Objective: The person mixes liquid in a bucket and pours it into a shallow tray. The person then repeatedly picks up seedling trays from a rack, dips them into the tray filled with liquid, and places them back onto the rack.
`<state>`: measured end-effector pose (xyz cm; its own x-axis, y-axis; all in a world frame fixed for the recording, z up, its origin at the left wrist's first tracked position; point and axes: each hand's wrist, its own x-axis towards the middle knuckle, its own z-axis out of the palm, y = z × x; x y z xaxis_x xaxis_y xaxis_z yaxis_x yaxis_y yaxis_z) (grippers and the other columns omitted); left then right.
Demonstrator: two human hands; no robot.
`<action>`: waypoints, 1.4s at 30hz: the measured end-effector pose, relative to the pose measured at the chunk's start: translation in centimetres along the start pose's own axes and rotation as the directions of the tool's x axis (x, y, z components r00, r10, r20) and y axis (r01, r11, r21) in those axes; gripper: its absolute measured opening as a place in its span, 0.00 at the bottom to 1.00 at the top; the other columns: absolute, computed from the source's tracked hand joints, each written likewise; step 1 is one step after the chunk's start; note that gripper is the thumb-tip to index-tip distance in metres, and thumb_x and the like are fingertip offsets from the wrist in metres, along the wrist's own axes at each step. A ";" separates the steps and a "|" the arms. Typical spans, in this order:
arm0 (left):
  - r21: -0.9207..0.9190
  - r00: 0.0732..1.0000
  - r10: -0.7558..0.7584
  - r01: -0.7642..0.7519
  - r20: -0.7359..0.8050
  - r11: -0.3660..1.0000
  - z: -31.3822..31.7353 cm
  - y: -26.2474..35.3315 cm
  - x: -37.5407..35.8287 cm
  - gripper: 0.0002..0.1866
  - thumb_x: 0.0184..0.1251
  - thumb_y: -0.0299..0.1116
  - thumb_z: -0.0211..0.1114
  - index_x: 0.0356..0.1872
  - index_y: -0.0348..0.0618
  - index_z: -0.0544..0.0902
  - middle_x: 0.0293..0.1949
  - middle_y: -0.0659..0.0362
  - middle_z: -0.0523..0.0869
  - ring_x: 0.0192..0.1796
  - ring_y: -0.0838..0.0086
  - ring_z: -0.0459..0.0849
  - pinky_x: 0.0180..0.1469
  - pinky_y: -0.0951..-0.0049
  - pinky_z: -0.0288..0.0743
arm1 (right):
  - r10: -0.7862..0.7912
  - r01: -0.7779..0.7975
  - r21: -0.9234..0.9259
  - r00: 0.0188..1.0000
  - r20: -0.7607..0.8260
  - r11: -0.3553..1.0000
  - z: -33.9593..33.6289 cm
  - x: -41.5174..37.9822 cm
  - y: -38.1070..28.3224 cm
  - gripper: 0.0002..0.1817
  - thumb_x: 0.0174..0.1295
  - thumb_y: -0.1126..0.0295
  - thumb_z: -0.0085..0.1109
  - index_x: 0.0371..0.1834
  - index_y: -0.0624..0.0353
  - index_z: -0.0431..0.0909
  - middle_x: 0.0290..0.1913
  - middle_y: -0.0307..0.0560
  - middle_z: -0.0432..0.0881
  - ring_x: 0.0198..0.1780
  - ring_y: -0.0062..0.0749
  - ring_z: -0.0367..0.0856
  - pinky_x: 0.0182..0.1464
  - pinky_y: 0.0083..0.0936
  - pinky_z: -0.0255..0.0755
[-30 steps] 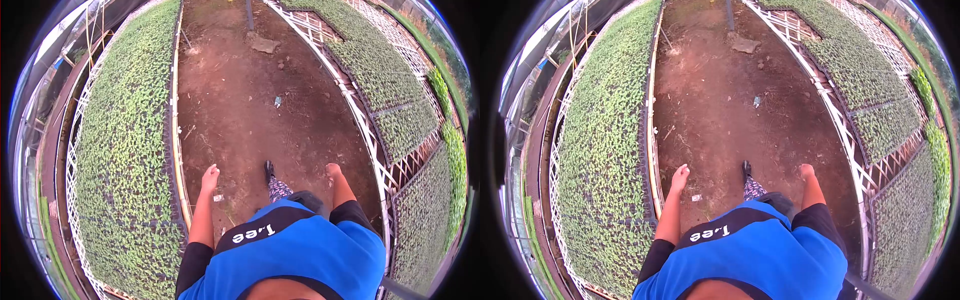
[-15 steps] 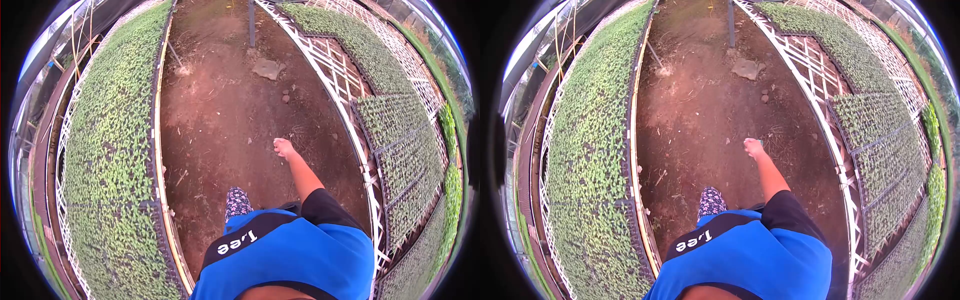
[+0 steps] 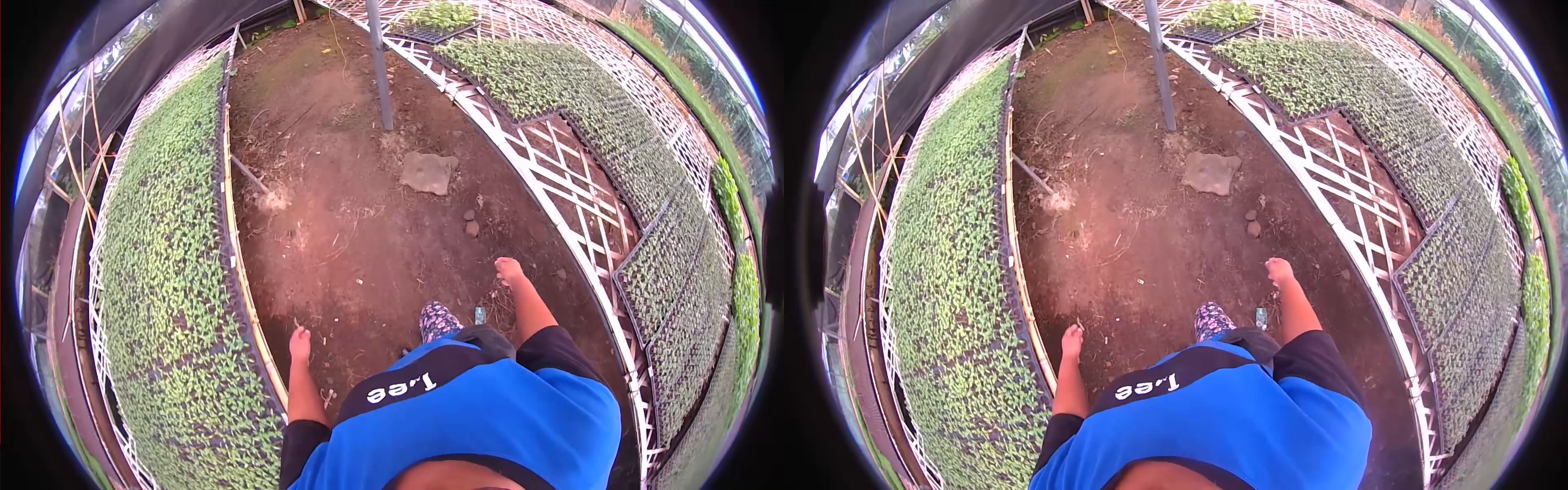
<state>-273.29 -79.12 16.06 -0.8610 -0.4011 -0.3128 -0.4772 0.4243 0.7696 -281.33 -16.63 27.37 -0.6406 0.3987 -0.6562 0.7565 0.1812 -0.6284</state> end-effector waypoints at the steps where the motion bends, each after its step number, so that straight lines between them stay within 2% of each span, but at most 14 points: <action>1: -0.053 0.993 0.115 -0.116 -0.031 0.992 0.3 4.4 5.3 0.20 0.57 0.31 0.54 0.51 0.35 0.70 0.27 0.64 0.74 0.26 0.83 0.69 0.31 0.83 0.65 | -0.014 0.003 0.144 0.997 0.079 0.990 -0.9 6.1 2.5 0.03 0.53 0.68 0.49 0.29 0.46 0.73 0.19 0.30 0.66 0.15 0.17 0.63 0.14 0.17 0.54; 2: -0.093 0.999 -0.012 0.016 0.047 0.996 0.1 12.2 7.6 0.20 0.56 0.33 0.56 0.49 0.34 0.71 0.42 0.54 0.79 0.46 0.73 0.75 0.51 0.75 0.65 | 0.031 -0.043 0.236 0.998 0.055 0.971 -1.3 7.2 1.4 0.03 0.54 0.68 0.48 0.28 0.45 0.72 0.18 0.29 0.66 0.15 0.18 0.62 0.14 0.17 0.53; 6: -0.261 0.990 0.121 -0.097 0.076 0.960 4.9 22.5 19.5 0.20 0.58 0.33 0.55 0.52 0.36 0.70 0.44 0.55 0.77 0.46 0.75 0.74 0.50 0.78 0.65 | 0.204 -0.165 0.290 0.973 -0.110 0.943 -0.3 12.7 -5.8 0.04 0.54 0.65 0.47 0.31 0.43 0.73 0.23 0.30 0.71 0.21 0.21 0.68 0.22 0.26 0.60; 10: -0.234 0.980 -0.037 0.084 0.196 0.969 11.4 22.4 25.7 0.20 0.56 0.32 0.57 0.50 0.34 0.71 0.32 0.60 0.77 0.31 0.81 0.74 0.36 0.80 0.69 | 0.163 -0.158 0.210 0.987 -0.005 0.965 3.1 21.9 -16.7 0.11 0.54 0.61 0.50 0.40 0.44 0.74 0.30 0.32 0.74 0.27 0.21 0.71 0.27 0.26 0.64; 14: -0.140 0.949 -0.215 0.252 0.231 0.958 12.9 24.9 29.3 0.17 0.54 0.28 0.58 0.45 0.32 0.73 0.26 0.62 0.77 0.25 0.82 0.73 0.28 0.82 0.68 | -0.152 0.139 0.123 0.983 0.099 0.983 7.3 27.9 -29.2 0.16 0.54 0.63 0.51 0.46 0.51 0.72 0.28 0.31 0.73 0.27 0.17 0.69 0.26 0.19 0.64; 19: -0.158 0.985 0.067 -0.041 0.162 0.987 16.1 31.0 47.5 0.16 0.55 0.29 0.57 0.44 0.33 0.73 0.25 0.63 0.77 0.25 0.81 0.72 0.29 0.82 0.68 | -0.320 0.328 -0.042 0.938 0.134 0.944 9.5 32.0 -39.5 0.21 0.53 0.61 0.50 0.48 0.60 0.71 0.46 0.51 0.76 0.49 0.36 0.73 0.53 0.25 0.64; 22: -0.244 0.944 0.237 -0.180 0.231 0.953 20.8 43.2 58.5 0.14 0.58 0.29 0.54 0.45 0.35 0.73 0.31 0.62 0.77 0.32 0.81 0.73 0.37 0.81 0.68 | -0.333 0.337 -0.138 0.942 0.051 0.931 9.9 36.4 -39.2 0.22 0.53 0.59 0.50 0.48 0.61 0.72 0.47 0.53 0.75 0.50 0.41 0.72 0.53 0.27 0.63; 27: -0.336 0.748 0.418 -0.272 0.516 0.902 30.0 68.3 67.7 0.19 0.58 0.40 0.57 0.50 0.47 0.72 0.43 0.65 0.75 0.42 0.81 0.73 0.41 0.76 0.64 | 0.056 -0.108 -0.185 0.963 -0.265 0.977 9.6 34.1 -37.8 0.20 0.51 0.58 0.49 0.43 0.59 0.75 0.45 0.54 0.76 0.49 0.44 0.72 0.52 0.31 0.64; 31: -0.405 0.597 0.341 -0.028 0.726 0.914 37.0 84.1 69.4 0.18 0.59 0.37 0.55 0.50 0.45 0.70 0.44 0.61 0.75 0.42 0.73 0.75 0.41 0.73 0.68 | 0.340 -0.356 0.053 0.823 -0.454 0.933 13.3 32.4 -28.3 0.18 0.51 0.63 0.51 0.43 0.59 0.75 0.39 0.50 0.79 0.39 0.35 0.78 0.41 0.27 0.71; 35: -0.346 0.464 0.148 0.377 0.873 0.859 47.1 91.6 73.9 0.21 0.61 0.34 0.48 0.54 0.38 0.63 0.48 0.51 0.72 0.44 0.57 0.77 0.45 0.63 0.71 | 0.548 -0.515 0.216 0.676 -0.493 0.829 18.0 27.8 -22.6 0.15 0.54 0.63 0.46 0.41 0.57 0.76 0.32 0.48 0.79 0.31 0.35 0.79 0.29 0.31 0.73; 36: -0.346 0.411 0.201 0.317 0.889 0.883 49.5 92.5 75.3 0.23 0.61 0.34 0.46 0.56 0.35 0.59 0.54 0.47 0.67 0.50 0.55 0.73 0.49 0.61 0.70 | 0.578 -0.543 0.222 0.672 -0.464 0.810 19.3 26.9 -21.7 0.14 0.55 0.63 0.45 0.40 0.57 0.76 0.29 0.47 0.79 0.29 0.35 0.78 0.26 0.31 0.72; 39: -0.371 0.507 0.123 0.423 0.853 0.827 56.2 95.0 77.7 0.23 0.60 0.36 0.47 0.55 0.36 0.61 0.54 0.47 0.65 0.53 0.56 0.70 0.55 0.57 0.63 | 0.662 -0.539 0.385 0.618 -0.424 0.749 20.9 23.7 -23.8 0.12 0.56 0.65 0.41 0.31 0.58 0.74 0.22 0.44 0.75 0.19 0.34 0.75 0.18 0.33 0.70; 40: -0.363 0.545 0.063 0.464 0.836 0.808 57.9 95.8 78.6 0.18 0.58 0.37 0.49 0.47 0.37 0.66 0.50 0.48 0.68 0.51 0.58 0.71 0.55 0.56 0.62 | 0.732 -0.558 0.477 0.558 -0.390 0.680 20.2 23.0 -26.6 0.13 0.55 0.63 0.44 0.33 0.59 0.75 0.27 0.47 0.76 0.27 0.36 0.75 0.28 0.33 0.69; 42: -0.321 0.476 -0.008 0.606 0.880 0.728 61.6 96.7 81.4 0.27 0.54 0.35 0.51 0.54 0.33 0.57 0.58 0.44 0.59 0.60 0.53 0.61 0.58 0.52 0.57 | 0.847 -0.570 0.637 0.445 -0.292 0.519 19.9 22.2 -29.5 0.16 0.52 0.60 0.49 0.37 0.59 0.77 0.37 0.52 0.79 0.43 0.41 0.76 0.47 0.31 0.67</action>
<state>-400.40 -20.75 30.74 -0.5605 0.5198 -0.6447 -0.8126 -0.1948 0.5493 -320.45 -31.04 23.01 0.3937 0.5931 -0.7023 0.6736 -0.7060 -0.2186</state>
